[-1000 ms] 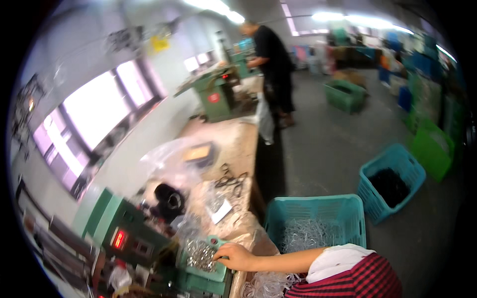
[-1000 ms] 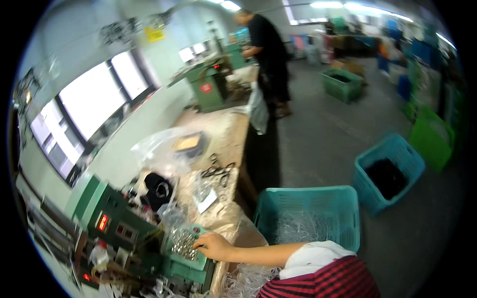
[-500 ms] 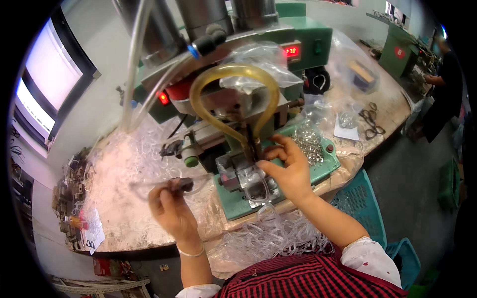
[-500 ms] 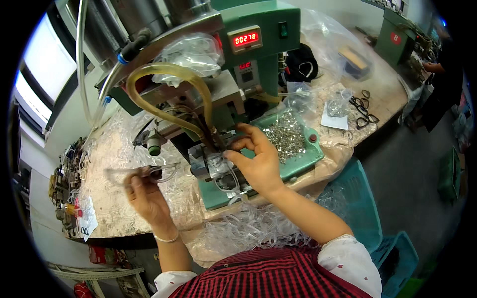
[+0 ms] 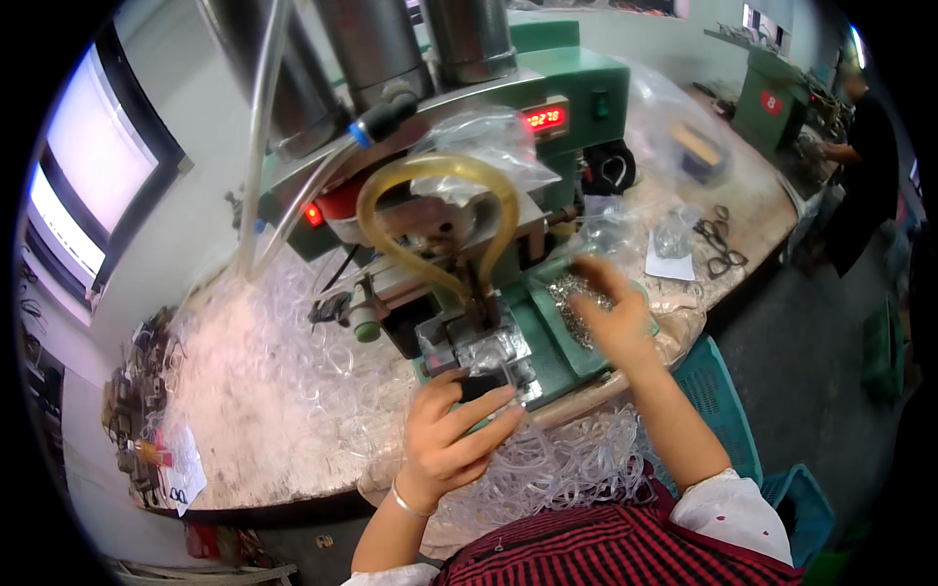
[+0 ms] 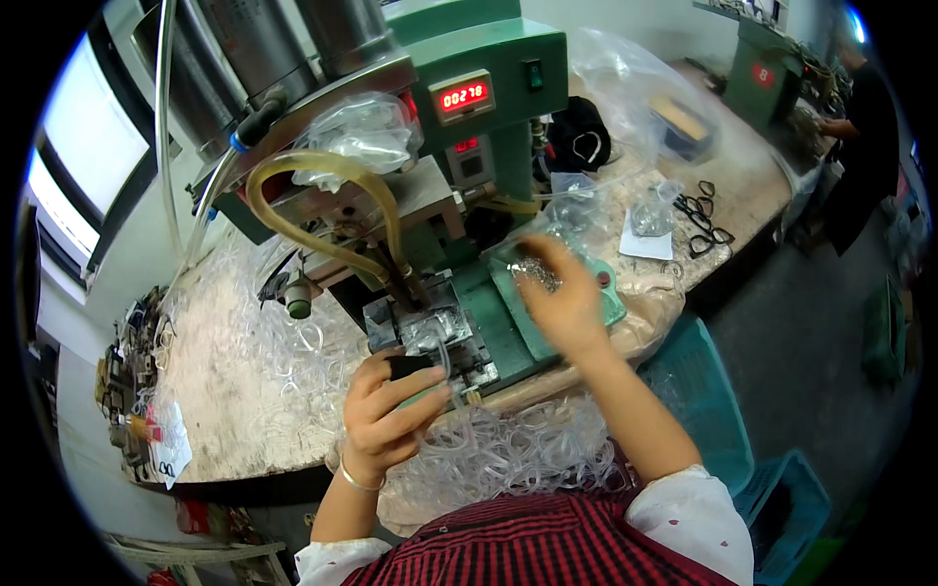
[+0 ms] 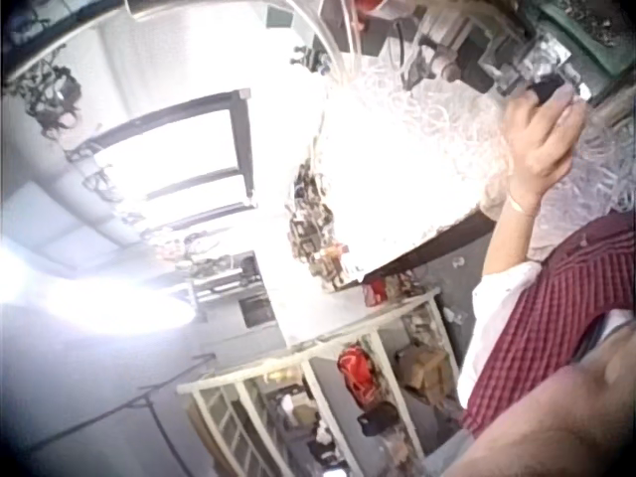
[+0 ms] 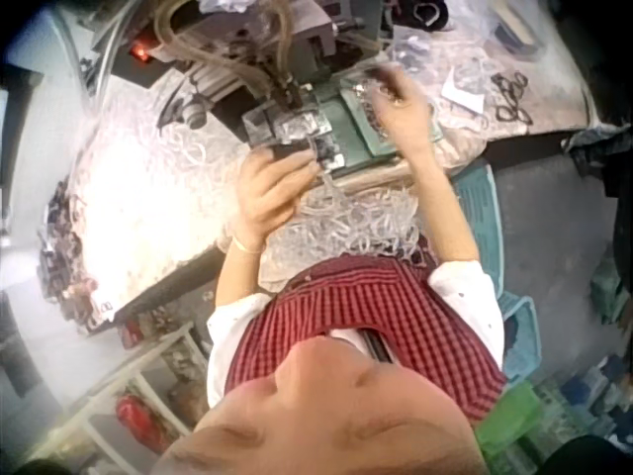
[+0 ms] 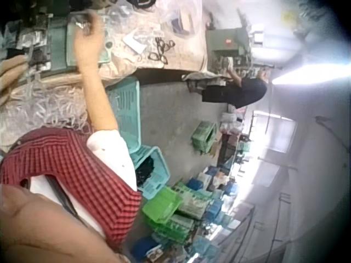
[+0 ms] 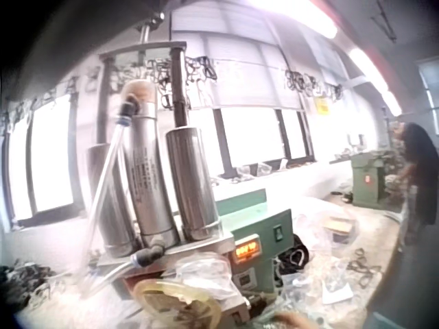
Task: The person repeatedly picks up small metal components and inserts them into a machine to attach them to clear plastic spectacle frames. The person then removes the assembled frames and places them into a pile on the table.
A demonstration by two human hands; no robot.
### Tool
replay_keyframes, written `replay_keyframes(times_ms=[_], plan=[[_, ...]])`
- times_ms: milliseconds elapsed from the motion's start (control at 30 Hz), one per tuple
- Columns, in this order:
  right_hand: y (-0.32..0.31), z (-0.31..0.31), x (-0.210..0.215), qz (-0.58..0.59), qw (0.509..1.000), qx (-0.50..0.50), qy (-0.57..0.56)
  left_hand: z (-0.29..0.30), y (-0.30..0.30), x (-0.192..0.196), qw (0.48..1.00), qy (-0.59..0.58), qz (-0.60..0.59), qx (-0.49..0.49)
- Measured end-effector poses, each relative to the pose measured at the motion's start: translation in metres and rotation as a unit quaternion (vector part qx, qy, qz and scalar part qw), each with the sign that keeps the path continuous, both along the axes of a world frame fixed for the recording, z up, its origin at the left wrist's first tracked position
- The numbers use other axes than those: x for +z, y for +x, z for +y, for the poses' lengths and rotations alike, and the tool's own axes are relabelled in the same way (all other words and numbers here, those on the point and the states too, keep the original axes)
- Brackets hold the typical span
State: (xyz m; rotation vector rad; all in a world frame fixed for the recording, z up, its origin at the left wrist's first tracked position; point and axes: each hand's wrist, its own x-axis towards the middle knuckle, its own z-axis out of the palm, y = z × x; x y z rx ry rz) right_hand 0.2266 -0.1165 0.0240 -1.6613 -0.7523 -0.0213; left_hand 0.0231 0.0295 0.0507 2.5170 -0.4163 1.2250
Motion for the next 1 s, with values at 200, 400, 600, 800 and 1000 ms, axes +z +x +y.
replay_keyframes(times_ms=[200, 400, 600, 800, 1000], plan=[[0.032, -0.047, -0.073, 0.006, 0.994, -0.076, -0.084, 0.000, 0.006, -0.015, 1.000, 0.013, -0.011, -0.005], [0.006, -0.031, -0.080, -0.252, 0.940, -0.134, -0.189, 0.001, -0.001, -0.020, 1.000, 0.004, -0.006, -0.010], [0.013, -0.013, -0.075, -0.253, 0.932, -0.143, -0.219, 0.001, -0.078, -0.049, 0.951, -0.195, -0.041, 0.235], [0.015, -0.009, -0.067, -0.223, 0.949, -0.115, -0.190, 0.101, -0.163, -0.049, 0.815, -0.111, 0.132, 0.552], [0.025, 0.017, -0.059, -0.036, 0.993, -0.057, -0.098, 0.115, -0.111, -0.127, 0.718, -0.134, 0.275, 0.626]])
